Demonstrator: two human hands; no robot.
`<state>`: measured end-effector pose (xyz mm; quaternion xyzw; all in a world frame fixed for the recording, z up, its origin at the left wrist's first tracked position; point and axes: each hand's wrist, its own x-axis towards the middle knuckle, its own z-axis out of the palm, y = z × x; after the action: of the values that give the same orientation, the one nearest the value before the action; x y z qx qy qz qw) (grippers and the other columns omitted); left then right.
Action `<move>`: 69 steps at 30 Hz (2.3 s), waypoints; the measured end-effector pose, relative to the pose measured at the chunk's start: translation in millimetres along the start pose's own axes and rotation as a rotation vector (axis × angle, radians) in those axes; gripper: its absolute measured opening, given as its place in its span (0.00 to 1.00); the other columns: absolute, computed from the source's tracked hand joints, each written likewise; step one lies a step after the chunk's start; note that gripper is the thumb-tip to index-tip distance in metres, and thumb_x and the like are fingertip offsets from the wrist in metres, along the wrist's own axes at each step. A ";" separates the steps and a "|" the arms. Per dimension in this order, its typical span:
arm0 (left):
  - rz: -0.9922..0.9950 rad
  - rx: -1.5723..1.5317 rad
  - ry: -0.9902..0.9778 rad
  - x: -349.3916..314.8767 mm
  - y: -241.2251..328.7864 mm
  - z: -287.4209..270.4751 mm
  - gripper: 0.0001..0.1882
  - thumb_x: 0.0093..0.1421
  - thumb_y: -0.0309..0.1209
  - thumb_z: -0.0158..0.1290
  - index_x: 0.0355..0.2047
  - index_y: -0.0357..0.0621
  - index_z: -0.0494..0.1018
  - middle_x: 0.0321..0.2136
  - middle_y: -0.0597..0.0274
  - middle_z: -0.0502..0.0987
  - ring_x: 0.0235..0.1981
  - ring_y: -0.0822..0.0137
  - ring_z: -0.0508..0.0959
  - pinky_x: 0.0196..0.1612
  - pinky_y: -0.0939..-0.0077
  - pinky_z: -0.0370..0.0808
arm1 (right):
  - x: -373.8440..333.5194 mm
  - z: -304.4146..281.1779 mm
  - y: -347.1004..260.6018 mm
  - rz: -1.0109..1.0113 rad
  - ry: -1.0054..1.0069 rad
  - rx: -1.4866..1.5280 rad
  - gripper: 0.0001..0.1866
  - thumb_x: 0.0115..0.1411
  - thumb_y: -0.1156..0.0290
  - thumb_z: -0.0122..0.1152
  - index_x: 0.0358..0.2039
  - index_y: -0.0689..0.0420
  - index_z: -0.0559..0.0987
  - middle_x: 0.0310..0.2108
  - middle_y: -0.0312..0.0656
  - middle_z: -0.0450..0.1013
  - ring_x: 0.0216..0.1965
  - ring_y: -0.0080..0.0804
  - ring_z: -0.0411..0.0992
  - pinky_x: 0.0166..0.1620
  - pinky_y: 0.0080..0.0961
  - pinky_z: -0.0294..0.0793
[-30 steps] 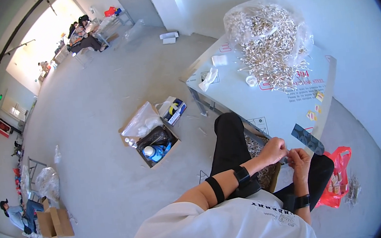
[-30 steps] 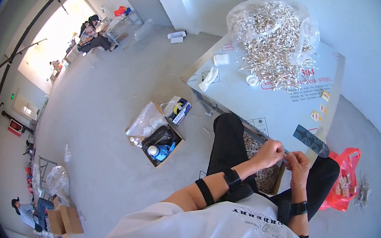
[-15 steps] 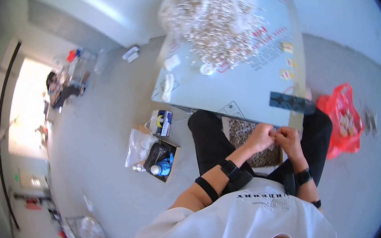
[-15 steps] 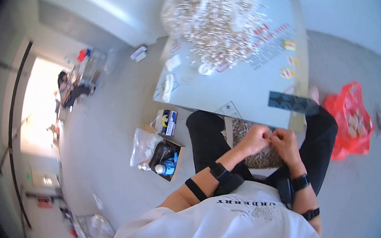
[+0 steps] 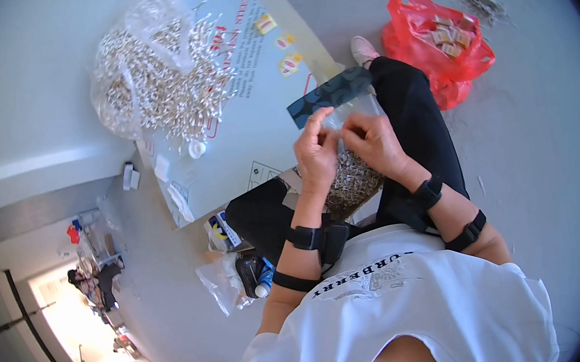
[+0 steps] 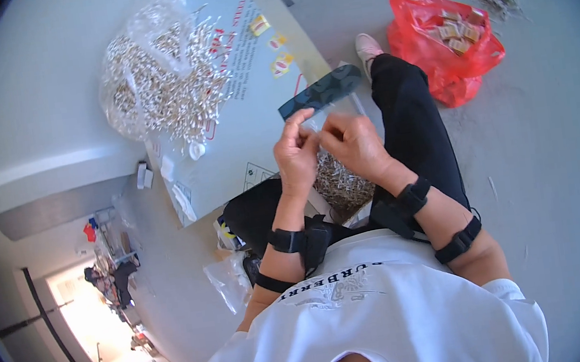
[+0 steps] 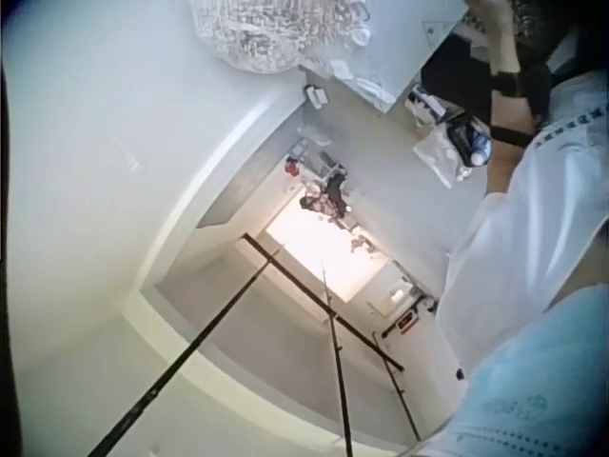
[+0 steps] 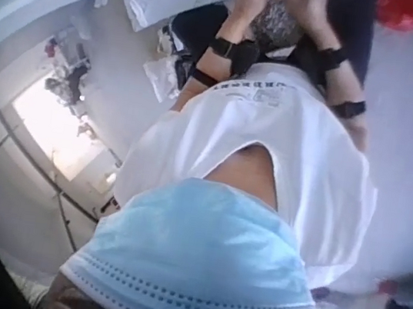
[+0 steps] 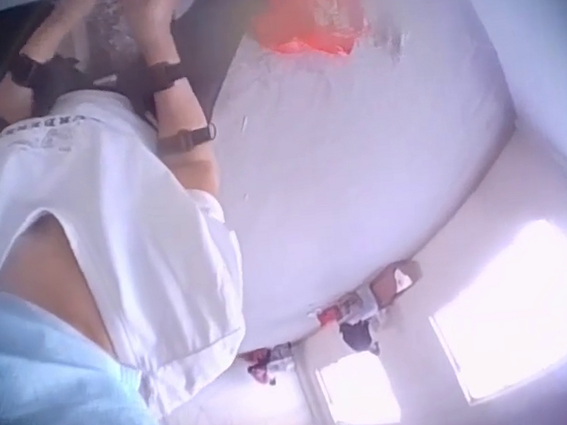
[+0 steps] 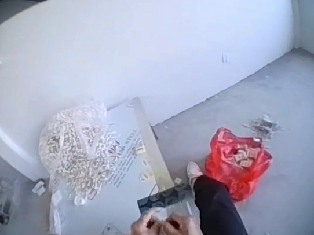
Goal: Packing groups of cotton swabs into small plastic sleeves.
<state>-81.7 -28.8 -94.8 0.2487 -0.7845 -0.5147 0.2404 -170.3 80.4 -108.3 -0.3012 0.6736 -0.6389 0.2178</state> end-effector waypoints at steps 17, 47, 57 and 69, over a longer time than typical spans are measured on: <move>0.342 0.352 -0.346 142.0 -30.9 79.6 0.08 0.53 0.22 0.55 0.33 0.42 0.80 0.31 0.56 0.81 0.32 0.55 0.77 0.39 0.65 0.74 | 64.3 -31.1 81.8 0.483 0.641 0.577 0.10 0.56 0.70 0.65 0.22 0.62 0.80 0.16 0.30 0.66 0.17 0.15 0.59 0.21 0.18 0.55; -0.023 0.024 -0.439 150.5 -55.4 53.4 0.06 0.57 0.26 0.57 0.29 0.33 0.78 0.20 0.65 0.77 0.23 0.79 0.72 0.29 0.81 0.71 | 54.7 -7.4 72.9 0.449 0.560 0.540 0.05 0.55 0.74 0.67 0.26 0.61 0.82 0.20 0.30 0.72 0.19 0.14 0.62 0.22 0.15 0.58; 0.041 0.012 -0.491 150.1 -55.3 51.5 0.04 0.56 0.23 0.57 0.31 0.35 0.78 0.22 0.67 0.78 0.25 0.79 0.73 0.31 0.81 0.72 | 51.4 -17.9 66.1 0.467 0.637 0.642 0.05 0.54 0.76 0.67 0.23 0.62 0.81 0.18 0.32 0.72 0.19 0.15 0.64 0.21 0.15 0.59; -0.043 0.315 -0.619 157.6 -53.3 14.0 0.07 0.55 0.29 0.59 0.30 0.36 0.77 0.23 0.65 0.76 0.27 0.73 0.74 0.33 0.76 0.71 | 40.5 14.3 81.9 0.519 0.496 0.402 0.06 0.49 0.76 0.69 0.22 0.64 0.80 0.22 0.34 0.73 0.24 0.23 0.68 0.28 0.23 0.65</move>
<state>-202.9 -138.2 -130.1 0.1314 -0.8846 -0.4434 -0.0611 -200.4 42.5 -187.1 0.0903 0.6210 -0.7348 0.2573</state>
